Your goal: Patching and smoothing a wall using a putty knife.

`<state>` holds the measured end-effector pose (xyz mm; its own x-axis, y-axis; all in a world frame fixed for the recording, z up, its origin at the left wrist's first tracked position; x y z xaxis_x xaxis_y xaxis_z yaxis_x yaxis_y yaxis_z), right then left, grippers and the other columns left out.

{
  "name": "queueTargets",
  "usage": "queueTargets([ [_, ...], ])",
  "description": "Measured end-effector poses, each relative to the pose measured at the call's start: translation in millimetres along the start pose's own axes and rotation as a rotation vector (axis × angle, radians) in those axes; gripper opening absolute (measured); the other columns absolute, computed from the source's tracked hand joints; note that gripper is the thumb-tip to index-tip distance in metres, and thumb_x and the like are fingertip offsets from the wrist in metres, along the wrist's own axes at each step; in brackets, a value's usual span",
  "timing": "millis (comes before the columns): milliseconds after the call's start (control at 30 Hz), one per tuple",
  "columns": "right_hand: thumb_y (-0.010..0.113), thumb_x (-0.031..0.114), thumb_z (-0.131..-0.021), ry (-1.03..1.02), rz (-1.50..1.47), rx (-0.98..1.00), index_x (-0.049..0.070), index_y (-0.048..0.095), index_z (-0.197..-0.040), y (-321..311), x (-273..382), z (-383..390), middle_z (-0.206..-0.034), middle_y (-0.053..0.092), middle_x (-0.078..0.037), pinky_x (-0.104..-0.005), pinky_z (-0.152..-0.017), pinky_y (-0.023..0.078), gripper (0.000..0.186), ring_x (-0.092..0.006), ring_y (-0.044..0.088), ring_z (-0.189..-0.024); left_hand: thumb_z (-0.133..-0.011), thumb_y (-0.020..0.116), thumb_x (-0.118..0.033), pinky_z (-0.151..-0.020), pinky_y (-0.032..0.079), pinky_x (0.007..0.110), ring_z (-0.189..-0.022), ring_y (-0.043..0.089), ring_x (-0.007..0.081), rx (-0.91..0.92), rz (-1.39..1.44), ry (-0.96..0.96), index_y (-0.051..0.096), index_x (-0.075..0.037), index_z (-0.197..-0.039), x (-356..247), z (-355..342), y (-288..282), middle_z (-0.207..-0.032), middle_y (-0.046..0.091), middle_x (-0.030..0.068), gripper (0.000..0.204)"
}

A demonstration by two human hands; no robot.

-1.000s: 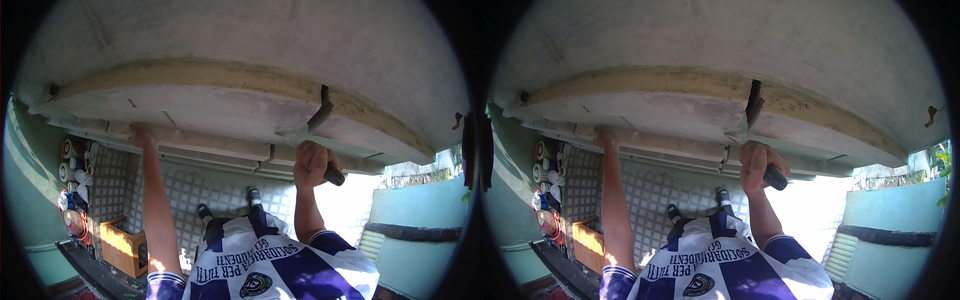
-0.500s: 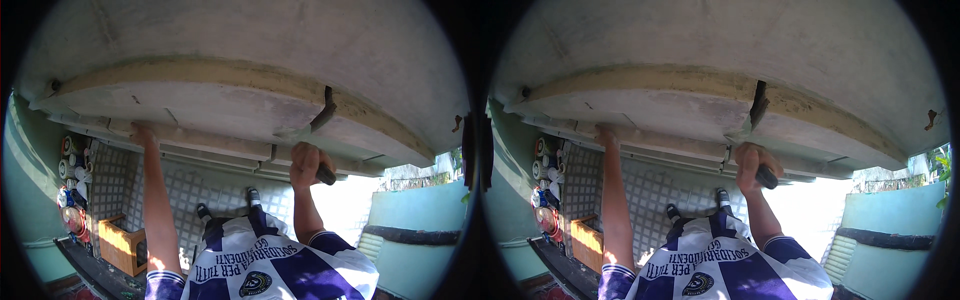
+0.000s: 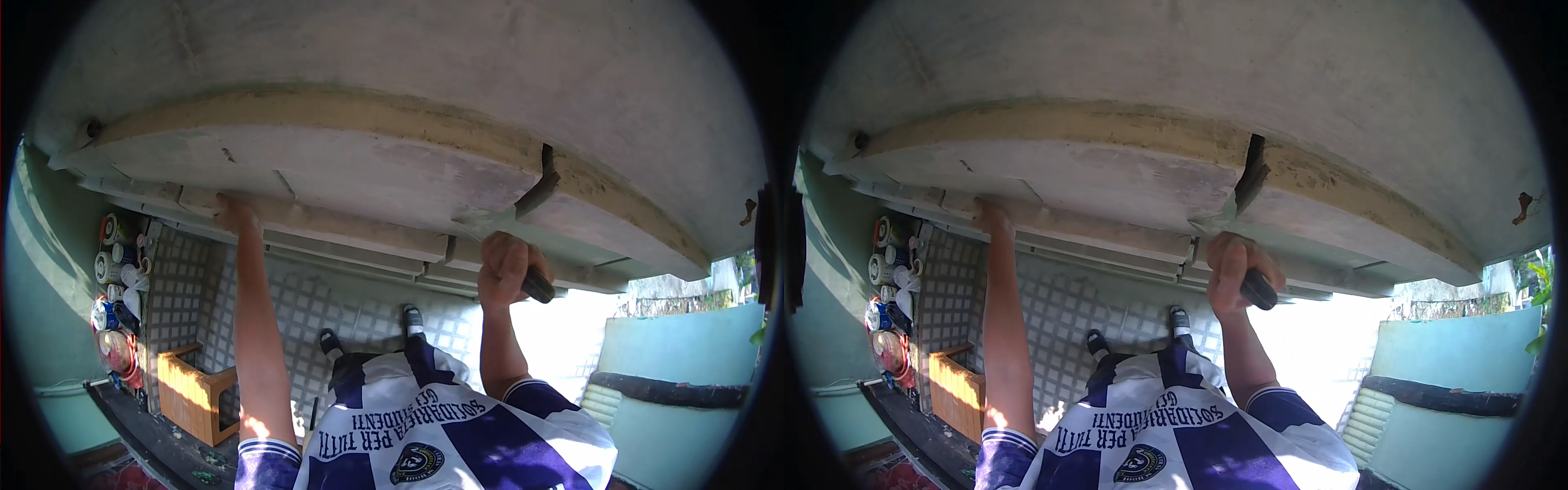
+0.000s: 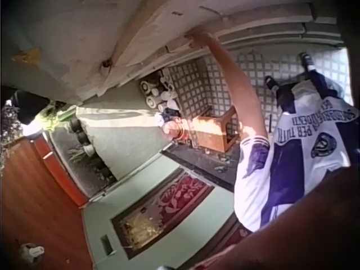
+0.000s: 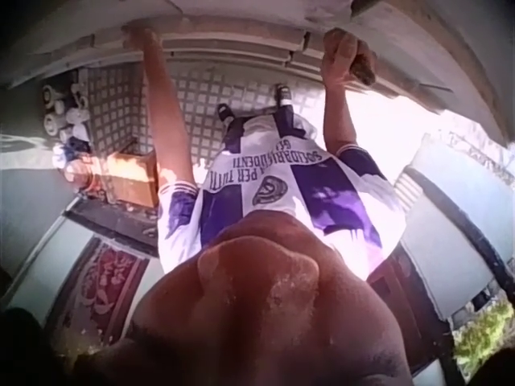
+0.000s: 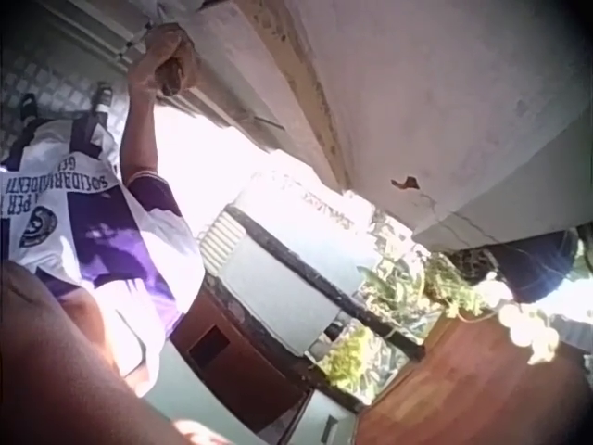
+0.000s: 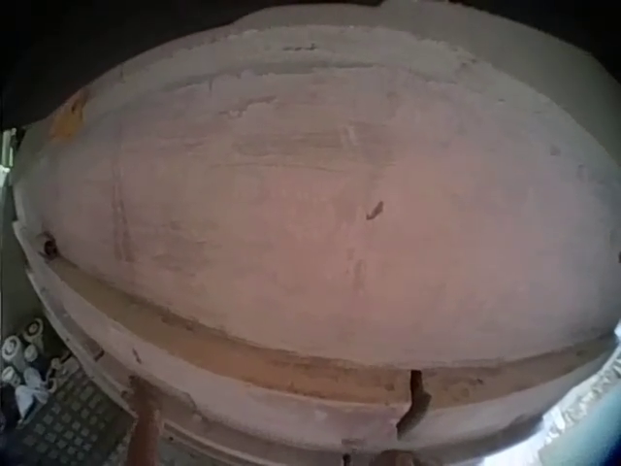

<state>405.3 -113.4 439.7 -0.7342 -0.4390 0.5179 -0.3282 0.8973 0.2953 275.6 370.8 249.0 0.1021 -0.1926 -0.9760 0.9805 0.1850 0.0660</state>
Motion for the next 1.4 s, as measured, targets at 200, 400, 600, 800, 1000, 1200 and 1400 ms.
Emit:
queueTargets([
  [200, 0.048, 0.009, -0.095, -0.062, 0.006, -0.047, 0.008, 0.037, -0.063, 0, 6, -6, -0.044, 0.042, -0.003, -0.0293, -0.038, 0.041, 0.034, -0.0123, 0.040, -0.037, -0.092, 0.054, -0.055, -0.097, 0.052, 0.049, -0.114, 0.056, 0.0426, -0.027, -0.008, 0.019, 0.024, 0.012, -0.137, 1, 5, 2, -0.134, 0.044, 0.0325, 0.086],
  [400, 0.048, 0.008, -0.095, -0.034, -0.105, -0.045, 0.008, 0.035, -0.062, -5, 2, -5, -0.045, 0.040, -0.001, -0.0278, -0.036, 0.034, 0.036, -0.0105, 0.034, -0.037, -0.092, 0.053, -0.055, -0.097, 0.052, 0.050, -0.113, 0.057, 0.0437, -0.044, -0.080, 0.009, 0.025, 0.014, -0.136, 7, -3, -2, -0.131, 0.046, 0.0334, 0.086],
  [600, 0.049, 0.008, -0.096, -0.080, -0.063, -0.049, 0.009, 0.033, -0.061, -4, 8, -4, -0.046, 0.038, -0.002, -0.0275, -0.036, 0.031, 0.038, -0.0103, 0.033, -0.037, -0.092, 0.053, -0.055, -0.094, 0.053, 0.050, -0.113, 0.056, 0.0447, -0.060, -0.118, 0.033, 0.026, 0.014, -0.136, 4, -2, -4, -0.131, 0.045, 0.0345, 0.087],
  [800, 0.047, 0.010, -0.096, 0.008, -0.052, -0.061, 0.012, 0.033, -0.062, 1, -2, -3, -0.046, 0.034, 0.001, -0.0268, -0.038, 0.029, 0.037, -0.0091, 0.030, -0.038, -0.092, 0.053, -0.055, -0.097, 0.050, 0.052, -0.116, 0.054, 0.0449, -0.040, -0.079, 0.022, 0.025, 0.014, -0.137, 3, -3, -2, -0.132, 0.044, 0.0350, 0.087],
  [1000, 0.049, 0.009, -0.095, -0.048, -0.047, -0.046, 0.010, 0.034, -0.061, 0, 3, -10, -0.044, 0.037, -0.001, -0.0278, -0.036, 0.032, 0.038, -0.0100, 0.032, -0.036, -0.092, 0.051, -0.057, -0.098, 0.049, 0.053, -0.117, 0.053, 0.0463, -0.016, -0.007, 0.046, 0.024, 0.013, -0.139, 6, -5, -1, -0.133, 0.043, 0.0346, 0.088],
  [1200, 0.045, 0.006, -0.095, 0.107, -0.037, -0.054, 0.012, 0.032, -0.066, 4, -25, 2, -0.048, 0.029, 0.002, -0.0264, -0.039, 0.025, 0.032, -0.0087, 0.026, -0.041, -0.091, 0.051, -0.058, -0.097, 0.049, 0.053, -0.116, 0.053, 0.0473, -0.034, -0.036, 0.051, 0.025, 0.013, -0.138, 2, 3, 3, -0.132, 0.044, 0.0359, 0.088],
  [1400, 0.047, 0.005, -0.094, -0.021, -0.069, -0.005, 0.006, 0.035, -0.062, 2, -2, -6, -0.046, 0.041, -0.003, -0.0284, -0.036, 0.032, 0.034, -0.0118, 0.036, -0.038, -0.091, 0.051, -0.057, -0.096, 0.050, 0.053, -0.117, 0.053, 0.0472, -0.054, -0.091, 0.056, 0.026, 0.013, -0.137, 7, -8, -2, -0.133, 0.042, 0.0368, 0.087],
])
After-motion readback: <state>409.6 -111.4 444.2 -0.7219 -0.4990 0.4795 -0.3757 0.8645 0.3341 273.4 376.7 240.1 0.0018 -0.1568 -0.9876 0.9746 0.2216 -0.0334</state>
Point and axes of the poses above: each hand's wrist, its own z-axis away from the middle knuckle, its own y-axis out of the palm, x = y × z, the point moved 6 cm from there along -z, towards the middle knuckle
